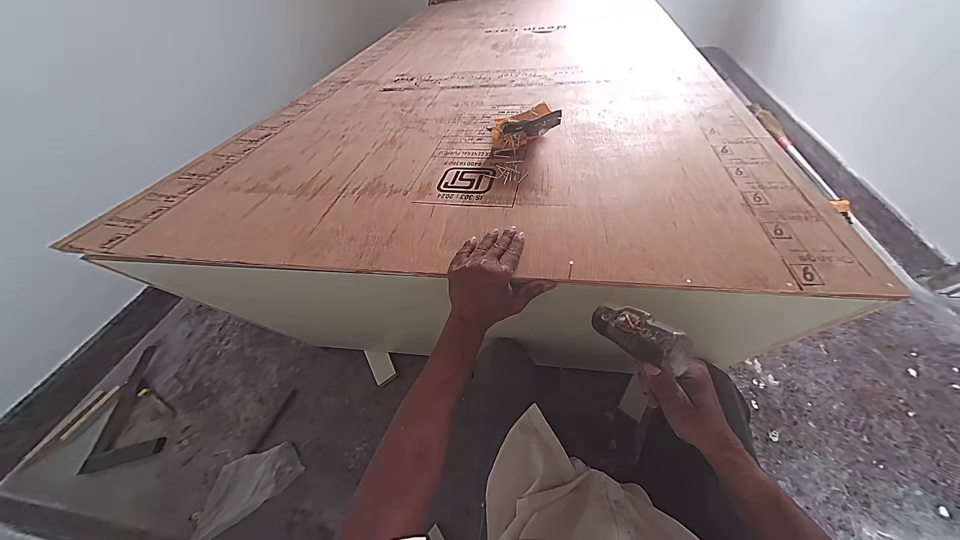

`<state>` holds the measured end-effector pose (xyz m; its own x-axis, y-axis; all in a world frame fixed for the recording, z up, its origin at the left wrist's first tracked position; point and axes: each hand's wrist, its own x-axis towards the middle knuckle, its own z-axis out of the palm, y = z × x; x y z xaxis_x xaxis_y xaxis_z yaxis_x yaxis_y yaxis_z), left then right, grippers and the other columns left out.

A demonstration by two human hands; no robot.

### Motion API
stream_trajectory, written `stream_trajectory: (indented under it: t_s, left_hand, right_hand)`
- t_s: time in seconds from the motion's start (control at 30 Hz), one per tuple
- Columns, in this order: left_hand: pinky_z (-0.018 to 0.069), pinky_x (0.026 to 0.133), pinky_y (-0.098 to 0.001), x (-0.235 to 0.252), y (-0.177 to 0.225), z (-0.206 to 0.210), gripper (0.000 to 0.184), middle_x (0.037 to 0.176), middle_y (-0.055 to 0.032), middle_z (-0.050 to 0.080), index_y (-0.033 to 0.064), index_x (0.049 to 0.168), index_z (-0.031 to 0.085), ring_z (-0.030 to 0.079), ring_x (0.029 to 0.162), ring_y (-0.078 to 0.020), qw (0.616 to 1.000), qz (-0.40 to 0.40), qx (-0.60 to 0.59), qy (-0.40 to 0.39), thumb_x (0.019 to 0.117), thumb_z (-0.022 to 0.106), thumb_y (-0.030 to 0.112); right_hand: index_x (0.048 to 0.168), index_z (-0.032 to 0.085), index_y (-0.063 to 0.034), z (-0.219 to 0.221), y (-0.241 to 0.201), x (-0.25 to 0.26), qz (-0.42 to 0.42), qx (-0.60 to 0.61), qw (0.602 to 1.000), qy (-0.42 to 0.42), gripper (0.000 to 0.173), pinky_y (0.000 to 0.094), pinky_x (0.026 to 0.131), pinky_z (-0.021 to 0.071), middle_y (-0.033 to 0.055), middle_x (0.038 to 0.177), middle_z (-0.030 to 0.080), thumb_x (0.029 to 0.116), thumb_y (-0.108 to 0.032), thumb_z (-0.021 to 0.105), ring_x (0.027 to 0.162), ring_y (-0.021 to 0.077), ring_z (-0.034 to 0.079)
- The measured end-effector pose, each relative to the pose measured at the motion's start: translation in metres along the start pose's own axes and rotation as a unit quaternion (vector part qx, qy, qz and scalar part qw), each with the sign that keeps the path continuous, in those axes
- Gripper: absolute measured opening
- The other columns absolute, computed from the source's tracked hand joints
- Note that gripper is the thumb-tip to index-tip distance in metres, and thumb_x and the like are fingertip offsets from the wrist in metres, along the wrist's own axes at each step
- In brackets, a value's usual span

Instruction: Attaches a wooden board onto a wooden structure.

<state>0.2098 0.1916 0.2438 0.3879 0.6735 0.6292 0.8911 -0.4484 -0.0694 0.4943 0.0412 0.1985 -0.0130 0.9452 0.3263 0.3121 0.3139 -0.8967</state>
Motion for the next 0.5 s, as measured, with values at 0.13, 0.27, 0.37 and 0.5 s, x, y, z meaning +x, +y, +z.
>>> stream_trajectory:
  t_s: [0.13, 0.27, 0.37, 0.5]
  left_hand:
    - [0.0480, 0.105, -0.0595, 0.000, 0.002, -0.001, 0.092, 0.139, -0.0115, 0.066, 0.0106, 0.133, 0.070, 0.064, 0.128, -0.0329, 1.000, -0.001, -0.012, 0.001, 0.0885, 0.038, 0.084]
    - [0.0459, 0.107, -0.0600, -0.001, 0.004, -0.002, 0.090, 0.141, -0.0122, 0.065, 0.0098, 0.134, 0.069, 0.061, 0.131, -0.0333, 1.000, -0.008, -0.021, -0.014, 0.0897, 0.039, 0.083]
    - [0.0471, 0.106, -0.0594, 0.000, 0.003, -0.001, 0.091, 0.140, -0.0115, 0.066, 0.0108, 0.134, 0.069, 0.062, 0.130, -0.0331, 1.000, -0.016, -0.023, 0.000, 0.0890, 0.039, 0.084]
    - [0.0478, 0.105, -0.0588, 0.001, 0.004, 0.000, 0.092, 0.139, -0.0113, 0.067, 0.0110, 0.133, 0.069, 0.062, 0.130, -0.0331, 0.999, -0.016, -0.026, 0.010, 0.0875, 0.039, 0.085]
  right_hand:
    - [0.106, 0.065, -0.0182, -0.039, -0.070, 0.037, 0.014, 0.152, 0.986, -0.066, 0.044, 0.0183, 0.047, 0.0503, -0.0119, 0.067, 0.056, 0.1026, -0.059, 0.049, 0.052, 0.0013, 0.054]
    - [0.124, 0.057, -0.0243, -0.062, -0.094, 0.068, -0.028, 0.202, 0.972, -0.116, 0.047, 0.0222, 0.049, 0.0555, -0.0091, 0.071, 0.059, 0.0995, -0.064, 0.050, 0.053, 0.0046, 0.058]
    - [0.115, 0.060, -0.0192, -0.077, -0.100, 0.075, -0.002, 0.032, 0.997, -0.074, 0.039, 0.0193, 0.042, 0.0484, -0.0088, 0.065, 0.055, 0.0990, -0.055, 0.060, 0.046, 0.0037, 0.052]
    - [0.103, 0.060, -0.0220, -0.079, -0.125, 0.100, 0.003, -0.094, 0.990, -0.103, 0.032, 0.0192, 0.042, 0.0487, -0.0084, 0.060, 0.054, 0.0973, -0.054, 0.060, 0.045, 0.0039, 0.053]
